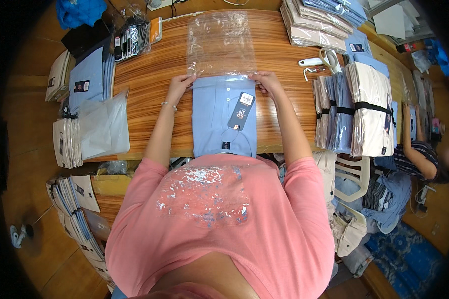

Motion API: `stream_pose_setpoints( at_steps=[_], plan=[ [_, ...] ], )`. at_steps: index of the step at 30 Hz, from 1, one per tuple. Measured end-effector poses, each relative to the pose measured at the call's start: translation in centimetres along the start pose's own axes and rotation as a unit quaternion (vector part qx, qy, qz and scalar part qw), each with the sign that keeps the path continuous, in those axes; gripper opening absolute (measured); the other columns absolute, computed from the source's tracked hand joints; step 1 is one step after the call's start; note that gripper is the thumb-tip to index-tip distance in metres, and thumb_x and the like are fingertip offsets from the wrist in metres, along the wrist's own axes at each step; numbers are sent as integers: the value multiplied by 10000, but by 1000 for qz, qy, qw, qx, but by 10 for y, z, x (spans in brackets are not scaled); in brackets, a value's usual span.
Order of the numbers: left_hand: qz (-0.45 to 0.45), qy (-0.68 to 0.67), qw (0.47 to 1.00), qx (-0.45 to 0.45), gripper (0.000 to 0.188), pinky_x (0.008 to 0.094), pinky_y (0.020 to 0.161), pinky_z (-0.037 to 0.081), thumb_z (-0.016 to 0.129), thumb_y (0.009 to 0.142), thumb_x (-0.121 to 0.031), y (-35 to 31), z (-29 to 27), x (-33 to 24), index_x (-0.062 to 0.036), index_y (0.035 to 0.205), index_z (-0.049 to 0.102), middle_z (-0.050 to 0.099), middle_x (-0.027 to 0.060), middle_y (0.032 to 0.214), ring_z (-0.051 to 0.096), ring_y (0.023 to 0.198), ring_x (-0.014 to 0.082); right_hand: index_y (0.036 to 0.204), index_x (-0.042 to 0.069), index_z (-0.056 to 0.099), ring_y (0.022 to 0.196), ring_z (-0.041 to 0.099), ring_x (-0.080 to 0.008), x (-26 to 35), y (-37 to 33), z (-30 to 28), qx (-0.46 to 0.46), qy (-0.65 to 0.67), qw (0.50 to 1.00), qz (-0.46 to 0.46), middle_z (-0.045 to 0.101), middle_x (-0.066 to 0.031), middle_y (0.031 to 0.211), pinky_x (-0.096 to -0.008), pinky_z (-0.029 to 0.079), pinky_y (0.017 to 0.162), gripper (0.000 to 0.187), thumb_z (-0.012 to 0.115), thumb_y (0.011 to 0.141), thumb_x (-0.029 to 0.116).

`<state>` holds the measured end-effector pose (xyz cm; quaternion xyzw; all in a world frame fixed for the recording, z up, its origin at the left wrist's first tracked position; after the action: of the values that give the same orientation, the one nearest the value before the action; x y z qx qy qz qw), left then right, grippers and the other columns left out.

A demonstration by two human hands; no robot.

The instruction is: The person tapes a small tag onto a pair of beige trousers, folds the trousers, and then places a blue collared shirt over a cardboard guide, folds it, and seals it in a plastic bag.

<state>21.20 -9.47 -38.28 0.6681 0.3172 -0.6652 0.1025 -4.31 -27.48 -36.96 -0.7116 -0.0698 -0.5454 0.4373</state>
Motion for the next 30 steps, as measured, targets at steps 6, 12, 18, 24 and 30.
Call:
stream_pose_setpoints(
  at_steps=[6, 12, 18, 24, 30],
  plan=[
    [35, 243, 967, -64, 178, 221, 571, 437, 700, 793, -164, 16, 4, -14, 5, 846, 687, 647, 24, 747, 556, 643, 90, 765, 83, 621, 417, 304, -33, -9, 33, -4, 42, -19, 999, 22, 476, 58, 551, -212, 189, 366, 158, 730, 768, 198],
    [-27, 89, 990, 104, 239, 209, 477, 384, 749, 745, -238, 23, -3, 8, -15, 764, 663, 629, 33, 681, 504, 546, 68, 895, 103, 608, 418, 274, -19, -16, 45, -9, 137, -71, 983, 95, 387, 87, 526, -195, 163, 376, 155, 706, 800, 175],
    [-154, 225, 932, 240, 230, 172, 436, 335, 712, 795, -227, 15, 1, 16, -29, 887, 640, 571, -19, 646, 468, 515, 39, 846, 107, 583, 410, 266, -18, -28, 37, -15, 227, -73, 960, 143, 371, 91, 520, -196, 153, 364, 127, 688, 822, 175],
    [-135, 113, 964, 200, 229, 168, 434, 326, 711, 794, -217, -12, 10, 4, -37, 896, 613, 565, -26, 632, 487, 505, 46, 821, 83, 580, 395, 265, -26, -44, 3, -8, 266, 5, 952, 153, 363, 81, 497, -197, 166, 356, 129, 692, 813, 147],
    [-172, 184, 927, 279, 229, 187, 460, 387, 700, 791, -146, -61, 6, 22, 5, 932, 602, 599, 4, 671, 513, 523, 61, 828, 46, 634, 398, 323, -32, -64, -48, 12, 210, -44, 971, 105, 472, 58, 522, -216, 199, 357, 136, 728, 760, 119]
  ],
)
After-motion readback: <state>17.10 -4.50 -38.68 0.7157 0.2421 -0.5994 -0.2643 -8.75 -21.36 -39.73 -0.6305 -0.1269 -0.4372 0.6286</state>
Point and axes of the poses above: each hand's wrist, its own y-axis towards the middle knuckle, its own z-axis out of the palm, x = y × z, the point moved 7 cm from there along y, towards the middle knuckle
